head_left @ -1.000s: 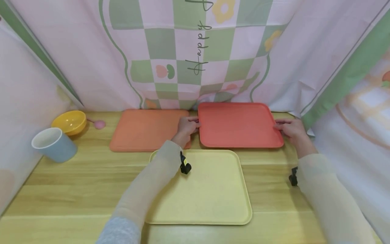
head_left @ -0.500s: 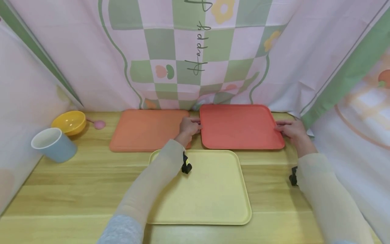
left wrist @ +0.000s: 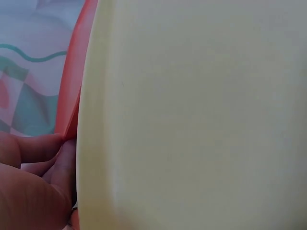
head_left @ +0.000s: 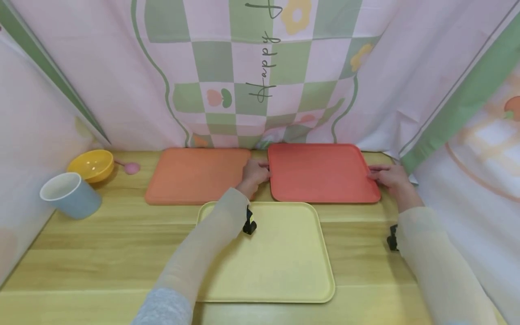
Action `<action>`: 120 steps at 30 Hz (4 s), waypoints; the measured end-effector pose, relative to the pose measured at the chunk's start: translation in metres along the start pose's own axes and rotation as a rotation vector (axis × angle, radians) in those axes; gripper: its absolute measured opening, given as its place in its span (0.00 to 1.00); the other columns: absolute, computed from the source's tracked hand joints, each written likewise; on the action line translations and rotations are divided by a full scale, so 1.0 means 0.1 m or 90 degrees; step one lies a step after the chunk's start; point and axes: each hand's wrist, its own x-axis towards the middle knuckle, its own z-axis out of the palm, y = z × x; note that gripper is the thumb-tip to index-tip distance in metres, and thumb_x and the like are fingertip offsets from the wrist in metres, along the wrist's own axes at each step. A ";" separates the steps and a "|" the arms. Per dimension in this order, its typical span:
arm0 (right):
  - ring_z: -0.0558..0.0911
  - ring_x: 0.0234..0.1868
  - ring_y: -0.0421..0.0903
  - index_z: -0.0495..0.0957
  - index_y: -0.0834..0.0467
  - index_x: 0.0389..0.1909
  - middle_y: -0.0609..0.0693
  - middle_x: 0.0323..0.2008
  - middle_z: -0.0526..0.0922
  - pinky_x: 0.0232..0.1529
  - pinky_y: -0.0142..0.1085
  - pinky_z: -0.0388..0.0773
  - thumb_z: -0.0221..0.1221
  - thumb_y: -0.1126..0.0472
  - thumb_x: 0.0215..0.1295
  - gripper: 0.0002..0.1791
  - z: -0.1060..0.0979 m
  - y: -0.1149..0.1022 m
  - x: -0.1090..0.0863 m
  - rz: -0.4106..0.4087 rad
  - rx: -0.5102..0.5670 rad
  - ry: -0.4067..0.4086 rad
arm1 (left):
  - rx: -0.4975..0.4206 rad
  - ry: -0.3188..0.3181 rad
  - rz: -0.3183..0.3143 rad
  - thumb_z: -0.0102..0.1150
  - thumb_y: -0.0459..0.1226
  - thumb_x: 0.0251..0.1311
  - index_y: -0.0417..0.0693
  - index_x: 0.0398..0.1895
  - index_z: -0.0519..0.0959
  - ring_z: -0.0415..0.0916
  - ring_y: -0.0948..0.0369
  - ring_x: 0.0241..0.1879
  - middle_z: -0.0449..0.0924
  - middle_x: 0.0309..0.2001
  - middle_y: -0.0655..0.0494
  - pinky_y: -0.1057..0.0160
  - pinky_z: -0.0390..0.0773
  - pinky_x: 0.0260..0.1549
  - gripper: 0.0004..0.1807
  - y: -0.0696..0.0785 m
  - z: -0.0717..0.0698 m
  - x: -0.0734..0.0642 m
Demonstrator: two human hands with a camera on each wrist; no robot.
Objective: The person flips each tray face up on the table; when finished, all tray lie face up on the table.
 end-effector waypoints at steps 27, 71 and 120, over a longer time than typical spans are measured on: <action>0.79 0.29 0.29 0.60 0.79 0.69 0.31 0.25 0.81 0.34 0.26 0.81 0.60 0.72 0.68 0.33 0.01 0.01 0.01 -0.008 -0.107 -0.013 | 0.067 -0.030 0.016 0.64 0.23 0.58 0.39 0.56 0.84 0.81 0.60 0.40 0.86 0.50 0.45 0.71 0.80 0.36 0.21 0.02 -0.02 0.00; 0.79 0.34 0.26 0.71 0.74 0.63 0.37 0.38 0.81 0.37 0.23 0.80 0.59 0.65 0.73 0.23 0.85 -0.67 -0.21 -0.156 -0.100 -0.012 | -0.095 -0.080 -0.009 0.62 0.26 0.64 0.33 0.63 0.76 0.79 0.42 0.55 0.79 0.59 0.39 0.50 0.81 0.55 0.23 0.17 -0.91 -0.15; 0.78 0.58 0.64 0.67 0.71 0.69 0.68 0.59 0.76 0.59 0.55 0.77 0.59 0.66 0.73 0.27 2.00 -1.04 -0.23 -0.149 -0.110 -0.185 | -0.096 -0.008 -0.025 0.61 0.33 0.68 0.35 0.71 0.68 0.72 0.42 0.63 0.69 0.68 0.42 0.49 0.76 0.61 0.30 -0.07 -2.13 -0.36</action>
